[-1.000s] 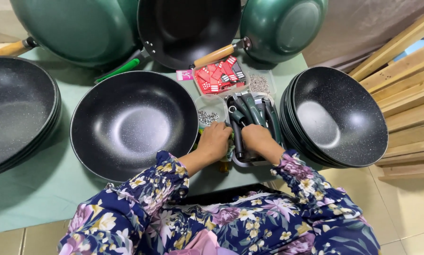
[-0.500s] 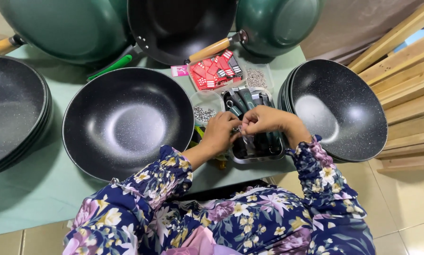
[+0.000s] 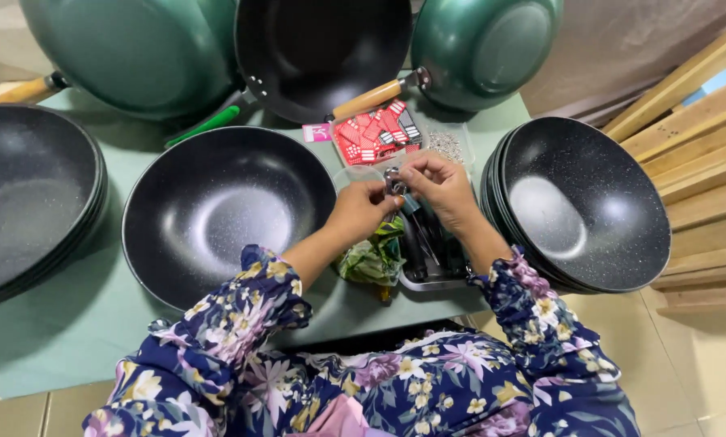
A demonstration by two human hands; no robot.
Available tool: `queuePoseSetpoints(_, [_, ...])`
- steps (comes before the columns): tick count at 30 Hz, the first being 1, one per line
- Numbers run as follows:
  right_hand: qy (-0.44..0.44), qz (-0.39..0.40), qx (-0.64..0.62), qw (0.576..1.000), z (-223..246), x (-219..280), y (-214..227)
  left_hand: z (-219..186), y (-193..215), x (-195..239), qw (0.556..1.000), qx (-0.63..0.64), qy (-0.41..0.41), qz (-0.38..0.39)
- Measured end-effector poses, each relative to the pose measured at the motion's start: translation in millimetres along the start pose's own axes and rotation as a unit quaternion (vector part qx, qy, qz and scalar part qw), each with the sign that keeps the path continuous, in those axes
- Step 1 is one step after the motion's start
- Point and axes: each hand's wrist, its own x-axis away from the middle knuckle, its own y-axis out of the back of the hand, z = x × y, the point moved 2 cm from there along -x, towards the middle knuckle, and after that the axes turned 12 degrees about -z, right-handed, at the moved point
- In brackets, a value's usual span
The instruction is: Assembling a handle onto a green frying pan using screws and a screwdriver
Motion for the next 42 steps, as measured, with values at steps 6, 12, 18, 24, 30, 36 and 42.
queuePoseSetpoints(6, [0.057, -0.038, -0.062, 0.996, 25.0, 15.3, -42.4, -39.7, 53.3, -2.2, 0.997, -0.017, -0.062, -0.036])
queuePoseSetpoints(12, [0.011, -0.056, -0.086, 0.995, -12.9, 8.1, -63.5, -55.5, 82.4, 17.8, 0.984, -0.141, -0.106, -0.014])
queuePoseSetpoints(18, [-0.222, -0.021, 0.078, 0.972, -85.8, 12.2, -56.5, -26.5, 94.9, 46.2, 0.929, -0.344, -0.099, 0.093])
queuePoseSetpoints(24, [-0.250, 0.010, 0.183, 0.951, -64.7, 43.7, -88.0, 21.3, 72.8, 70.7, 0.878, -0.425, -0.084, 0.203])
queuePoseSetpoints(30, [-0.210, 0.003, 0.204, 0.956, -62.4, 52.8, -99.2, 75.1, 43.8, 73.9, 0.857, -0.459, -0.201, 0.119])
queuePoseSetpoints(36, [-0.183, -0.055, 0.157, 0.969, -98.4, 29.0, -82.7, 63.9, 56.5, 68.5, 0.875, -0.407, -0.259, -0.047])
queuePoseSetpoints(42, [-0.186, -0.061, -0.088, 0.977, -1.2, 45.5, -110.3, -2.4, 95.3, 50.7, 0.883, -0.394, -0.220, -0.126])
